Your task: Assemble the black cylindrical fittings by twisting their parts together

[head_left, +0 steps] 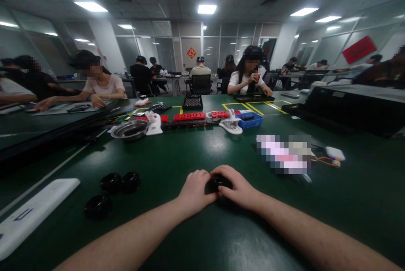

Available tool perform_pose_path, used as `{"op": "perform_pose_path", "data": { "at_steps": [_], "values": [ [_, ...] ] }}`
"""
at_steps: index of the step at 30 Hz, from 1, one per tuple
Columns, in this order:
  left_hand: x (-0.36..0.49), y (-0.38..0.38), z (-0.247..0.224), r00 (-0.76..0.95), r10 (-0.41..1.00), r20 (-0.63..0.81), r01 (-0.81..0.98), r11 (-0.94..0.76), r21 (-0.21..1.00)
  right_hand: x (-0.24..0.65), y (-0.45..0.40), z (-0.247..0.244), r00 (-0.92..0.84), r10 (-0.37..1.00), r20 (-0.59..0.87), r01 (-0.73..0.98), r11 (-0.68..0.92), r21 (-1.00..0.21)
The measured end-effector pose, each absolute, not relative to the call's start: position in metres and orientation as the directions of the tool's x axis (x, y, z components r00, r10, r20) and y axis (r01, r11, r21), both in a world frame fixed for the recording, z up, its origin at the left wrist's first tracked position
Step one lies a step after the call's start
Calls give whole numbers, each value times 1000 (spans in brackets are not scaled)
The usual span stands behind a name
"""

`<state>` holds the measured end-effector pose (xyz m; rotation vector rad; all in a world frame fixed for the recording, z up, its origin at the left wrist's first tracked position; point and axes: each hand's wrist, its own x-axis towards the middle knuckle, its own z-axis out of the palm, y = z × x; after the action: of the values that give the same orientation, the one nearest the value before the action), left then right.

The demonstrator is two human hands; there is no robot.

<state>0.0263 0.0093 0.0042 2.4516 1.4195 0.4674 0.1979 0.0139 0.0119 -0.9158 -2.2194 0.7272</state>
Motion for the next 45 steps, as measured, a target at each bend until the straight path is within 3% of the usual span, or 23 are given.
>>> {"op": "perform_pose_path", "data": {
  "at_steps": [10,18,30,35,41,45],
  "values": [
    [28,9,5,456,878,148,790,-475,388,194,16,7,-386,870,307,584,489,-648],
    [27,9,3,468,867,173,797,-499,340,197,13,12,-526,785,329,464,588,-662],
    [27,4,9,512,837,195,803,-547,237,196,14,11,-412,859,303,574,503,-646],
    [27,6,7,488,850,198,811,-525,256,197,11,14,-516,793,324,452,573,-683],
    [28,8,5,477,857,193,805,-515,296,196,13,12,-442,853,278,570,506,-647],
    [27,10,4,467,867,173,804,-498,324,198,14,14,-550,776,308,465,592,-659]
  ]
}}
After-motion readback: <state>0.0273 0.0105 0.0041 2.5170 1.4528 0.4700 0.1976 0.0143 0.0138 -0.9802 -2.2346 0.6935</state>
